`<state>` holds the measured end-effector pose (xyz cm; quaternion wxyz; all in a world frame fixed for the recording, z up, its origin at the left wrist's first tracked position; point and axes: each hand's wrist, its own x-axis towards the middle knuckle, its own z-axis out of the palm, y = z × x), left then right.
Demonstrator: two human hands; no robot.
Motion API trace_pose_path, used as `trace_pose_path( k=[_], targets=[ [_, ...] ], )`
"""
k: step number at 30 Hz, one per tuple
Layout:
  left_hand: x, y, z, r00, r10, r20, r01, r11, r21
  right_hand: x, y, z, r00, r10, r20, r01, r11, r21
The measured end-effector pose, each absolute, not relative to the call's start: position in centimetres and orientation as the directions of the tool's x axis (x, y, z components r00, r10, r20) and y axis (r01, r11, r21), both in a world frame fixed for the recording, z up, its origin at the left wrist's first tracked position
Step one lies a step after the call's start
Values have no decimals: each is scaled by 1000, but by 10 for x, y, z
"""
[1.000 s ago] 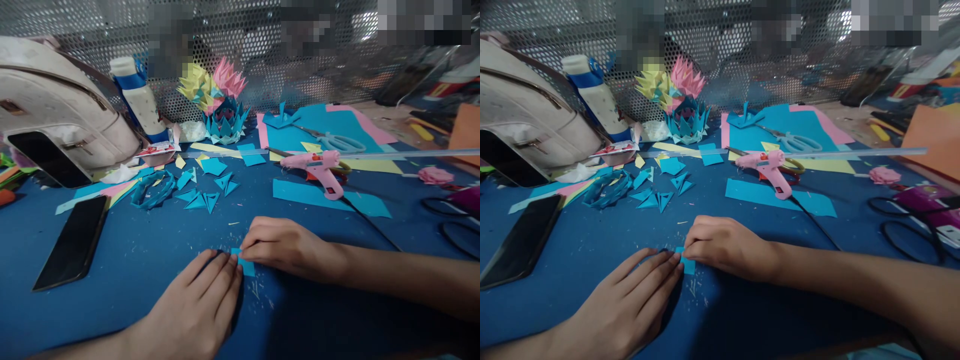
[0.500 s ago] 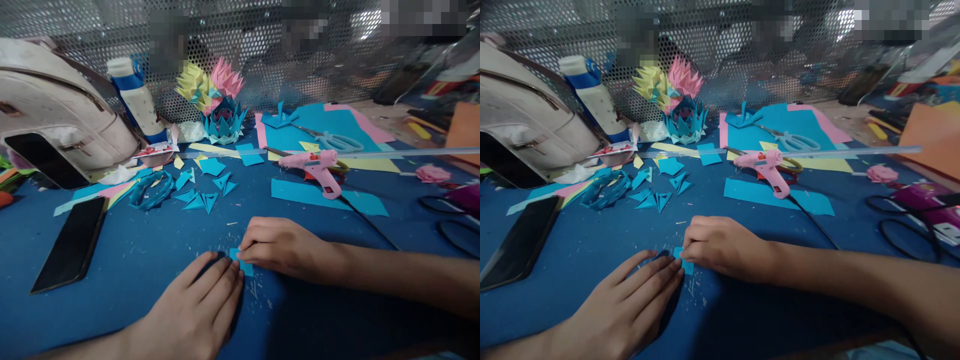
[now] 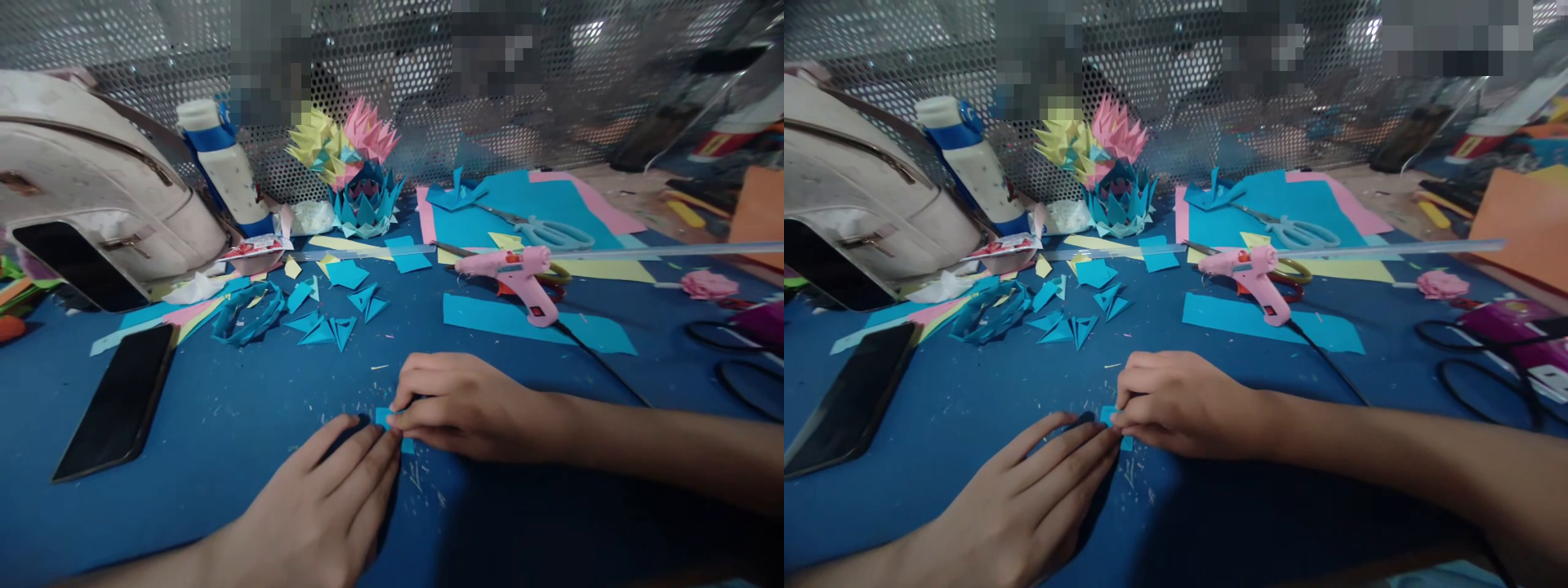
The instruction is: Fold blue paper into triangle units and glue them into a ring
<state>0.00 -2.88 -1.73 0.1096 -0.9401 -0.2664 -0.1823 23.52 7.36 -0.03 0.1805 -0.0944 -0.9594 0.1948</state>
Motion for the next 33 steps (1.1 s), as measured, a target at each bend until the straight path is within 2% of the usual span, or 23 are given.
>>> trace_pose_path(
  k=[7, 14, 18, 26, 33],
  targets=[
    [3, -26, -10, 762, 491, 421, 561, -827, -51, 237, 78, -1, -916, 232, 326, 76, 901, -427],
    [1, -26, -2, 778, 500, 382, 553, -832, -38, 241, 87, -6, -937, 107, 332, 35, 976, -214],
    [1, -25, -1, 774, 507, 380, 556, -831, -25, 242, 86, -4, -948, 138, 286, 86, 978, -189],
    [1, -27, -2, 763, 520, 384, 560, -828, 7, 233, 81, 1, -945, 229, 235, 171, 954, -246],
    [1, -26, -1, 769, 515, 380, 550, -835, 19, 232, 77, 18, -968, 217, 128, 195, 966, -168]
  ],
)
